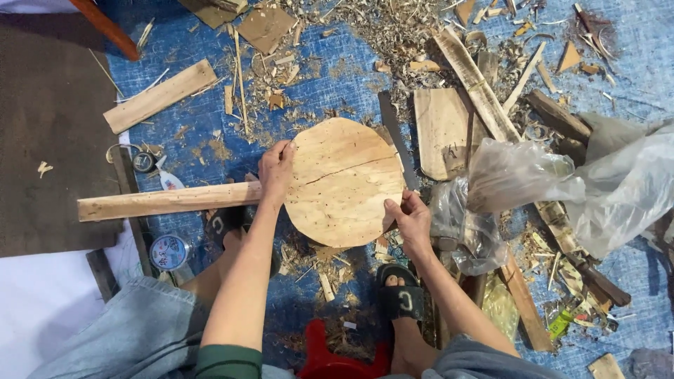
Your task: Hammering wooden components onto the body of a stringed instrument during assembly or repair.
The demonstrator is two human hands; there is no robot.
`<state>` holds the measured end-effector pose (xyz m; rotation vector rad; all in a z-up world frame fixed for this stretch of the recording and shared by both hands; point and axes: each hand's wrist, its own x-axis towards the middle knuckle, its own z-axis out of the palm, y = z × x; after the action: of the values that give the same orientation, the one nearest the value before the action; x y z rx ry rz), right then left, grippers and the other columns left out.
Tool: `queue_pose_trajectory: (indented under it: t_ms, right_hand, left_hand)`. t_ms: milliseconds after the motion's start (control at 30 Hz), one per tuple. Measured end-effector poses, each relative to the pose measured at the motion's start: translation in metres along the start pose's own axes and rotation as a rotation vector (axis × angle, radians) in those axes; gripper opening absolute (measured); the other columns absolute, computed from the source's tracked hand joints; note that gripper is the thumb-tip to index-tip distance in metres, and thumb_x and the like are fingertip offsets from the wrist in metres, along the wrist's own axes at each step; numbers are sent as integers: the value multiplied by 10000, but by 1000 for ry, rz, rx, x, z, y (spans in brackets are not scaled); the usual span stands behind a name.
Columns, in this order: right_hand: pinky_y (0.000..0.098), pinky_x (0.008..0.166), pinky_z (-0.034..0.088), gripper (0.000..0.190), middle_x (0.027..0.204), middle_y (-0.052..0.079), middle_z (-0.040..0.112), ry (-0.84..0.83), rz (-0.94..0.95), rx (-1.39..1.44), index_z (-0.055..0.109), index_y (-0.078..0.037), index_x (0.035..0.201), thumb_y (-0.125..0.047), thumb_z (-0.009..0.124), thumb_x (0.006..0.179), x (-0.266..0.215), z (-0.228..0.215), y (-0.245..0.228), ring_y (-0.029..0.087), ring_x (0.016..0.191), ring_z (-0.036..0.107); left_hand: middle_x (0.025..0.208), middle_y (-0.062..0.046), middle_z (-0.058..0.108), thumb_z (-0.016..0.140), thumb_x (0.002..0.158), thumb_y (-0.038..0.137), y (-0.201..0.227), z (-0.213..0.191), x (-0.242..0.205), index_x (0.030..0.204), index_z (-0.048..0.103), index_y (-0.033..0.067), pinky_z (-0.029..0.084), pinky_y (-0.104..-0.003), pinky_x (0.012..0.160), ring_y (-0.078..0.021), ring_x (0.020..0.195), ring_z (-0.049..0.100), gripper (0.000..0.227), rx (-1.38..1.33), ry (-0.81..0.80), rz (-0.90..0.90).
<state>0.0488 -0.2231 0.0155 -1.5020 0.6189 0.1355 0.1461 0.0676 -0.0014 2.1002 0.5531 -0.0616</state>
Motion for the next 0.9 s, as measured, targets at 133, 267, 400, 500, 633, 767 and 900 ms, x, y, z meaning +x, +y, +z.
queue_pose_trajectory:
  t_ms: [133, 267, 400, 500, 633, 767, 900]
  right_hand:
    - [290, 722, 557, 262, 840, 27, 731, 4, -18, 8, 739, -122, 1043, -134, 867, 815, 1, 0, 3, 110, 788, 648]
    - [311, 723, 556, 253, 846, 43, 738, 5, -35, -1, 742, -106, 1044, -147, 865, 827, 8, -5, 14, 123, 798, 650]
    - [318, 721, 558, 249, 856, 41, 739, -4, -21, -13, 739, -104, 1048, -151, 857, 833, -1, -3, -2, 126, 816, 653]
    - [320, 700, 571, 272, 860, 53, 748, -14, 2, 8, 742, -102, 1068, -161, 862, 831, -9, 4, -17, 131, 810, 671]
    - [331, 667, 595, 297, 901, 67, 766, -54, 32, 9, 735, -93, 1110, -148, 845, 840, -12, -10, -19, 140, 817, 691]
    - [452, 924, 564, 473, 1140, 161, 745, 10, -142, -114, 660, -61, 1295, -61, 809, 846, -26, -52, -6, 278, 1015, 706]
    - [396, 826, 551, 202, 945, 74, 749, 359, -286, -547, 743, -168, 1106, -51, 717, 943, -5, -138, 50, 295, 919, 720]
  left_hand:
    - [1124, -15, 737, 529, 1003, 512, 4, 5, -10, 1129, 751, 326, 510, -563, 927, -366, 1148, 641, 315, 43, 24, 13]
    - [1499, -25, 520, 621, 961, 302, 57, 20, -62, 1329, 642, 279, 337, -644, 1069, -323, 1425, 397, 369, 656, 235, 442]
    - [1520, -120, 467, 585, 971, 212, 109, 41, -128, 1369, 594, 227, 302, -617, 1091, -355, 1433, 392, 399, 723, -68, 736]
    - [1678, -74, 252, 505, 1043, 279, 79, 74, -131, 1518, 463, 255, 174, -630, 1176, -322, 1543, 194, 477, 668, -173, 688]
    - [1671, -72, 283, 542, 1022, 291, 70, 81, -126, 1529, 455, 270, 172, -620, 1183, -311, 1540, 219, 515, 704, -105, 763]
    - [1679, -70, 267, 497, 1037, 347, 60, 90, -126, 1537, 451, 294, 130, -612, 1198, -301, 1551, 200, 505, 756, -32, 788]
    - [1688, -58, 256, 458, 1050, 373, 52, 94, -124, 1552, 428, 316, 86, -601, 1207, -289, 1564, 174, 507, 803, 15, 800]
